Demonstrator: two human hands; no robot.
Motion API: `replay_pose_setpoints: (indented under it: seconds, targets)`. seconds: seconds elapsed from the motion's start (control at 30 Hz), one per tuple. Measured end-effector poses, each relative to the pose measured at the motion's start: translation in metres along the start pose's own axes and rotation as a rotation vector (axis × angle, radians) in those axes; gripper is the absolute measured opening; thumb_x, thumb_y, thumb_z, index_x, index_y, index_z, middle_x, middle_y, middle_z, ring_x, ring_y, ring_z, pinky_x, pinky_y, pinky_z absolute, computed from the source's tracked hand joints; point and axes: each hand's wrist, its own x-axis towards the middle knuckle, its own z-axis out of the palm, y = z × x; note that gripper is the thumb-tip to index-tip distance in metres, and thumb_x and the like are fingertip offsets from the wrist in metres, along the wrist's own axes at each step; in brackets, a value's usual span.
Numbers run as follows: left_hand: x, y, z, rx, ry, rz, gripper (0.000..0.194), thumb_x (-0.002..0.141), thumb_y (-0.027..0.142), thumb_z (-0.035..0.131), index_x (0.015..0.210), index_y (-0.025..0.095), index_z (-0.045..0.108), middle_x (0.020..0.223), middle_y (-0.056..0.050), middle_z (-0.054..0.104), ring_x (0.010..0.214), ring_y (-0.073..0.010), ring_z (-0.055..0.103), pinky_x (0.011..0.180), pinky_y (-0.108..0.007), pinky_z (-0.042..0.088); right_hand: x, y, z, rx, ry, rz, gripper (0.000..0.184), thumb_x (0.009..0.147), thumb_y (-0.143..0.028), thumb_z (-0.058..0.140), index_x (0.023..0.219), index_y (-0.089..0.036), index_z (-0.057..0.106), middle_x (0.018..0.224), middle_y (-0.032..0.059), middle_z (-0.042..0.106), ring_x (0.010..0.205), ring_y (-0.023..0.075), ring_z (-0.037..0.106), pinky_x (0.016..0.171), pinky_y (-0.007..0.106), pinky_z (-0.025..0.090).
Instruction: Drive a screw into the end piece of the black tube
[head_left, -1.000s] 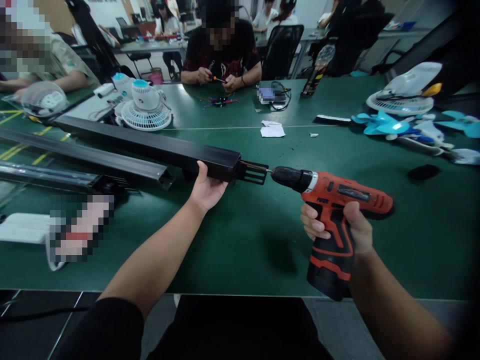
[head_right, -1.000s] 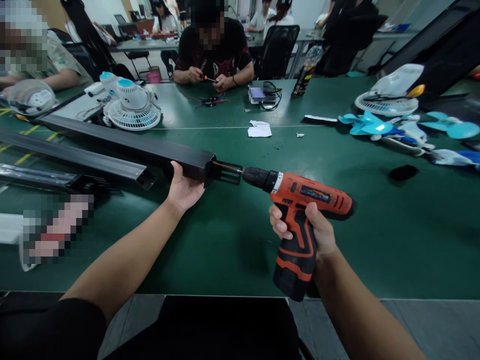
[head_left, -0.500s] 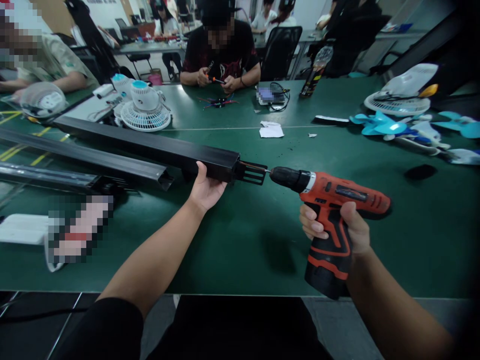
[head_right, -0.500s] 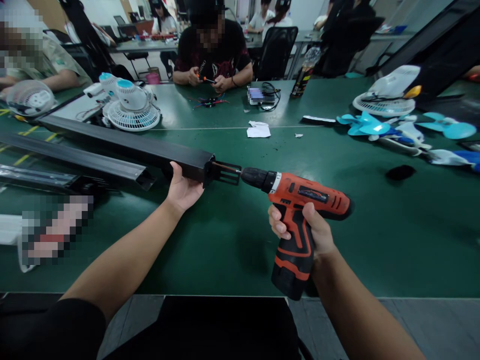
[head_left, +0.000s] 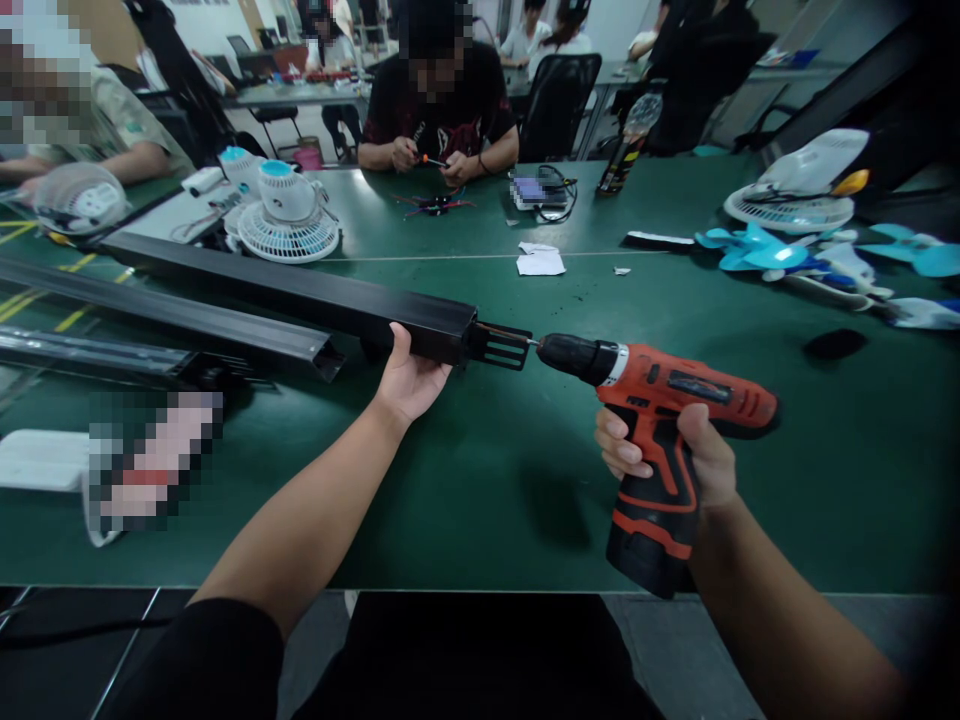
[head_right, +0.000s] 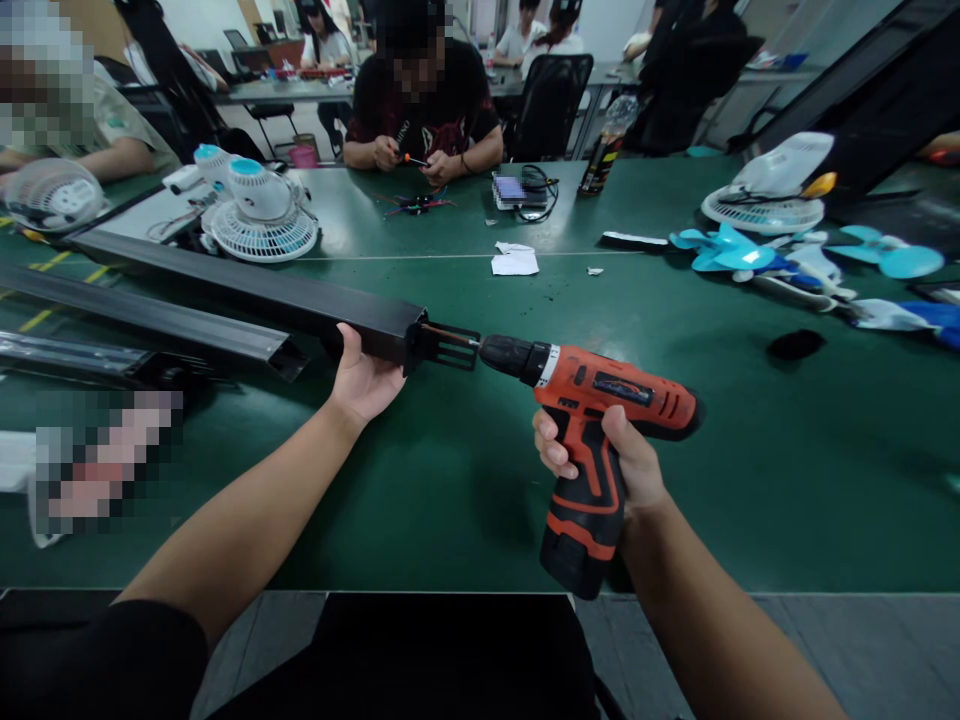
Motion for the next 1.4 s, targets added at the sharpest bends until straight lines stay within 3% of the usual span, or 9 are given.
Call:
replay_pose_setpoints:
  seconds: [0.33,0.6,0.87,1.17,1.4]
  targets:
    - [0.001,0.001,-0.004,-0.010,-0.028,-0.009,0.083,0.124,0.077,0.068,0.186,0.021,0.063,0.172,-0.015,0.082,0.182,-0.0334,0.063,0.146,-0.043,0.061,0.000,0.000,-0.002,-0.020,-0.011,0.003,0.068,0.098,-0.086,0.099,0.108,-0.020,0.088,0.080,-0.0020,0.060,0.058,0.0126,0.034,0.050,0.026,0.057]
    - [0.000,0.001,-0.001,-0.001,-0.011,-0.005,0.080,0.125,0.077,0.066,0.179,0.019,0.069,0.172,-0.017,0.081,0.179,-0.0340,0.066,0.147,-0.042,0.061,-0.001,0.000,0.001,-0.035,0.021,0.013,0.070,0.095,-0.088,0.100,0.107,-0.020,0.086,0.080,-0.0016,0.060,0.059,0.0123,0.038,0.051,0.025,0.057]
    - [0.002,0.003,-0.006,-0.048,-0.030,-0.036,0.080,0.127,0.075,0.063,0.186,0.020,0.063,0.163,-0.016,0.087,0.175,-0.0335,0.071,0.144,-0.043,0.064,0.000,-0.002,0.007,-0.058,-0.020,0.006,0.070,0.099,-0.089,0.096,0.103,-0.020,0.086,0.076,-0.0039,0.055,0.057,0.0115,0.027,0.049,0.026,0.050]
    - [-0.004,0.003,0.004,-0.030,-0.001,-0.030,0.085,0.127,0.076,0.061,0.191,0.021,0.057,0.176,-0.016,0.080,0.178,-0.0324,0.068,0.141,-0.041,0.066,0.000,-0.001,0.001,-0.046,-0.002,-0.014,0.069,0.098,-0.087,0.098,0.108,-0.019,0.089,0.080,-0.0017,0.059,0.058,0.0129,0.034,0.049,0.026,0.056]
    - [-0.003,0.004,0.002,-0.025,-0.017,-0.031,0.081,0.127,0.076,0.060,0.186,0.021,0.062,0.171,-0.017,0.083,0.180,-0.0330,0.066,0.145,-0.042,0.063,-0.001,0.000,0.001,-0.032,0.031,-0.004,0.067,0.096,-0.086,0.100,0.108,-0.021,0.087,0.081,-0.0012,0.059,0.060,0.0133,0.042,0.051,0.024,0.061]
